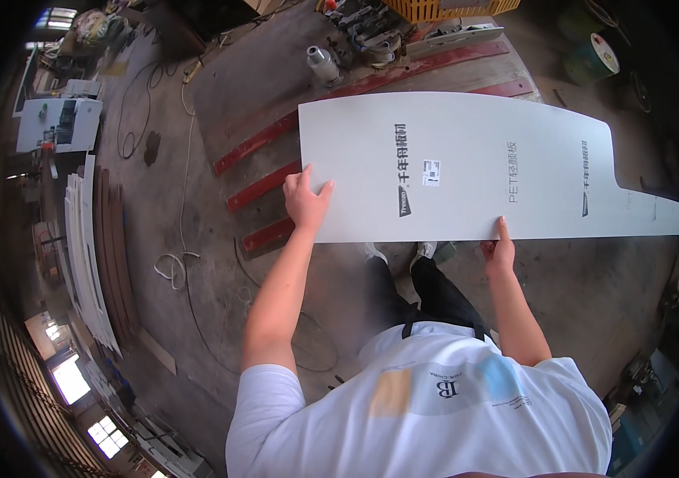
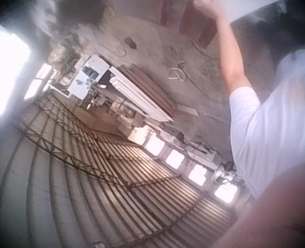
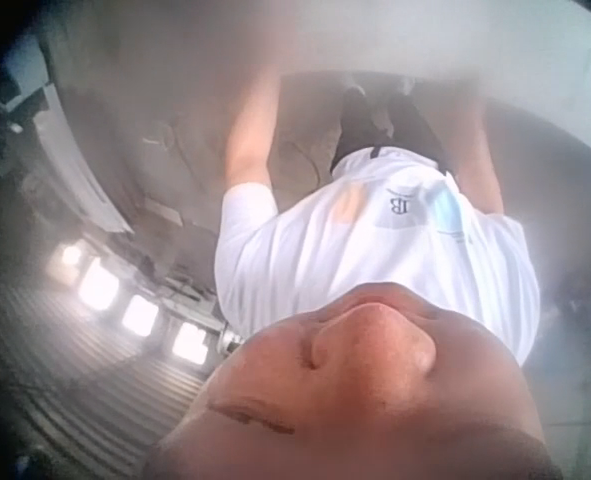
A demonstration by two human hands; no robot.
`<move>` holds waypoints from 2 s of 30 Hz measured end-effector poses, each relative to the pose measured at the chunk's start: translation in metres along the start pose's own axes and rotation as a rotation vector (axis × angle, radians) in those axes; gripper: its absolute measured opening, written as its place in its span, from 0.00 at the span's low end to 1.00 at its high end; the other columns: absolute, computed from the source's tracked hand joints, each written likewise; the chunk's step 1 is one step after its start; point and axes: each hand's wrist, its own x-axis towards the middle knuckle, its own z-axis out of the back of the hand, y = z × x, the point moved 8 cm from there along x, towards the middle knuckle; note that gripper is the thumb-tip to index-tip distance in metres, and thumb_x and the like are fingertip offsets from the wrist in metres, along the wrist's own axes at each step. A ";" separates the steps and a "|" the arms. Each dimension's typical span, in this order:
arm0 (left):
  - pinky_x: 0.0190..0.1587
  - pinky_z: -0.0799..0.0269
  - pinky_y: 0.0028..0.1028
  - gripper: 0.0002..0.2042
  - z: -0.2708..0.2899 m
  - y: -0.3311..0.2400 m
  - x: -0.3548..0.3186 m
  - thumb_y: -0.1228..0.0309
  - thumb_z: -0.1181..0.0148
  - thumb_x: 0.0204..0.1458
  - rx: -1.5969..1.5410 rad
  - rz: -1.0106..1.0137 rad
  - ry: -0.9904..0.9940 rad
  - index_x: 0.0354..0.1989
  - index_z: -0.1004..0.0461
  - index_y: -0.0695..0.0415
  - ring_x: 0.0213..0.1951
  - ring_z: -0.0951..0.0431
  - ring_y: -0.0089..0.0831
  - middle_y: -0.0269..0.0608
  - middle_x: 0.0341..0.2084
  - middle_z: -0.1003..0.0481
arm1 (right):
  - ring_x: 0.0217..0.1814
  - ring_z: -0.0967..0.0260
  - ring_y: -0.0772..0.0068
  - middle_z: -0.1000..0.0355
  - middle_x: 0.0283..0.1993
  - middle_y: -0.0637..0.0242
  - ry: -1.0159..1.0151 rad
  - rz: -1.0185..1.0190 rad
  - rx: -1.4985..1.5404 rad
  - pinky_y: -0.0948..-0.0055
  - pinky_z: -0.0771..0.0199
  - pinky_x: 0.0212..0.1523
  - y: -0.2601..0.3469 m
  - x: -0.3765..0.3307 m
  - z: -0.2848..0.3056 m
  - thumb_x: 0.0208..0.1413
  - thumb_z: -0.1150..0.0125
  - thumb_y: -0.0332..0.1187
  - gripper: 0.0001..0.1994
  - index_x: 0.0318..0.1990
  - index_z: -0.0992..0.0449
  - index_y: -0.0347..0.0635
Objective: The person picks up a white board from a machine and places it onto a stack of similar boards by hand, assisted by another person.
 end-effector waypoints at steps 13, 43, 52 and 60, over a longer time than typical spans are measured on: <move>0.76 0.52 0.56 0.36 -0.083 -0.060 0.062 0.48 0.41 0.64 0.101 -0.383 0.061 0.77 0.40 0.52 0.76 0.43 0.55 0.64 0.76 0.46 | 0.26 0.43 0.82 0.31 0.33 0.79 -0.216 0.165 0.072 0.76 0.42 0.28 0.054 0.054 0.009 0.57 0.24 0.54 0.22 0.45 0.22 0.48; 0.78 0.52 0.50 0.31 -0.105 0.016 0.075 0.48 0.45 0.64 -0.003 -0.383 0.007 0.75 0.35 0.38 0.76 0.40 0.44 0.49 0.76 0.39 | 0.26 0.31 0.79 0.35 0.23 0.78 -0.252 0.202 -0.206 0.72 0.31 0.31 -0.048 0.020 -0.040 0.64 0.37 0.65 0.26 0.27 0.32 0.54; 0.78 0.51 0.50 0.30 -0.099 0.008 0.077 0.50 0.43 0.64 0.014 -0.363 0.056 0.75 0.35 0.40 0.76 0.40 0.44 0.50 0.76 0.39 | 0.23 0.36 0.83 0.35 0.23 0.79 -0.143 0.213 -0.226 0.77 0.35 0.27 -0.042 0.040 -0.026 0.65 0.39 0.64 0.25 0.28 0.31 0.55; 0.78 0.51 0.50 0.29 -0.096 -0.003 0.081 0.53 0.43 0.65 0.008 -0.332 0.071 0.75 0.35 0.40 0.76 0.40 0.44 0.49 0.75 0.38 | 0.34 0.27 0.79 0.26 0.32 0.76 -0.026 0.129 -0.173 0.72 0.25 0.39 -0.024 0.078 0.006 0.61 0.33 0.63 0.23 0.41 0.22 0.53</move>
